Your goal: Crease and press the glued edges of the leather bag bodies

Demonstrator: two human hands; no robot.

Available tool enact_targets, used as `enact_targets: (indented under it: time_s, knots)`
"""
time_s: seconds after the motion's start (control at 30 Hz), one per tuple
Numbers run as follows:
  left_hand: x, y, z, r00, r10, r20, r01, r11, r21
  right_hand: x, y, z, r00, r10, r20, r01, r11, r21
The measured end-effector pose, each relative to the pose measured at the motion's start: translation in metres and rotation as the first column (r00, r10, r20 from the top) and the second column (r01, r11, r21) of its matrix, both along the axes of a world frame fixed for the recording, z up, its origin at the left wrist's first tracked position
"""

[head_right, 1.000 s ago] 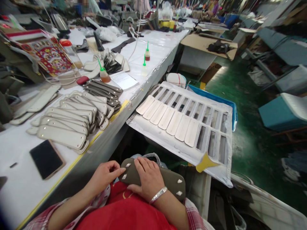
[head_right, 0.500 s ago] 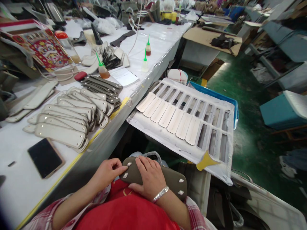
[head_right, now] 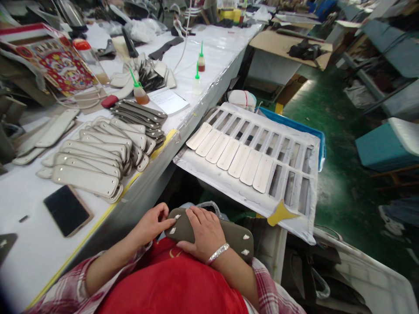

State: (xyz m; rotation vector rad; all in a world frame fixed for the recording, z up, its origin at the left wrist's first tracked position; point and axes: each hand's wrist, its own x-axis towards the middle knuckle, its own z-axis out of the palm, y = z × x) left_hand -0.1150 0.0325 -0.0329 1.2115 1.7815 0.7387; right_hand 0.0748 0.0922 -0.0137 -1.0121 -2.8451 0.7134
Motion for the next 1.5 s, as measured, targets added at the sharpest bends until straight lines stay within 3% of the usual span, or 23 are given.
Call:
enact_targets:
  time_s: [0.23, 0.37, 0.43, 0.53, 0.63, 0.77, 1.0, 1.17, 1.33, 1.5]
  knots:
    - [0.002, -0.003, 0.007, 0.992, -0.011, -0.129, 0.013, 1.0, 0.012, 0.043, 0.009, 0.004, 0.998, -0.019, 0.065, 0.022, 0.998, -0.052]
    - [0.003, 0.0, 0.019, 0.95, -0.151, -0.274, 0.183, 0.979, 0.095, 0.068, 0.014, 0.004, 0.997, -0.019, 0.079, 0.024, 0.998, -0.066]
    - [0.01, 0.004, 0.024, 0.892, -0.248, -0.377, 0.324, 0.934, 0.152, 0.072, 0.014, 0.002, 0.998, -0.018, 0.059, 0.021, 0.998, -0.063]
    - [0.027, 0.011, 0.024, 0.752, -0.395, -0.527, 0.562, 0.803, 0.199, 0.072, 0.014, -0.001, 1.0, -0.021, 0.021, 0.022, 0.998, -0.055]
    - [0.041, 0.02, 0.016, 0.641, -0.485, -0.595, 0.676, 0.724, 0.138, 0.071, 0.015, -0.003, 1.0, -0.03, -0.006, 0.029, 0.998, -0.056]
    - [0.046, 0.026, 0.01, 0.625, -0.493, -0.605, 0.669, 0.738, 0.091, 0.071, 0.017, -0.005, 0.999, -0.036, -0.015, 0.035, 0.997, -0.064]
    - [0.046, 0.025, 0.013, 0.624, -0.489, -0.609, 0.667, 0.739, 0.091, 0.069, 0.017, -0.008, 0.999, -0.04, -0.019, 0.039, 0.998, -0.049]
    - [0.047, 0.022, 0.012, 0.626, -0.49, -0.607, 0.665, 0.742, 0.086, 0.074, 0.015, -0.01, 1.0, 0.017, 0.02, -0.017, 1.0, -0.011]
    - [0.047, 0.02, 0.011, 0.614, -0.488, -0.62, 0.68, 0.726, 0.102, 0.101, 0.013, -0.004, 0.997, 0.028, 0.077, -0.034, 0.996, 0.08]
    - [0.045, 0.02, 0.011, 0.567, -0.466, -0.68, 0.713, 0.691, 0.122, 0.135, 0.011, -0.006, 0.997, -0.065, 0.028, 0.063, 0.995, 0.079]
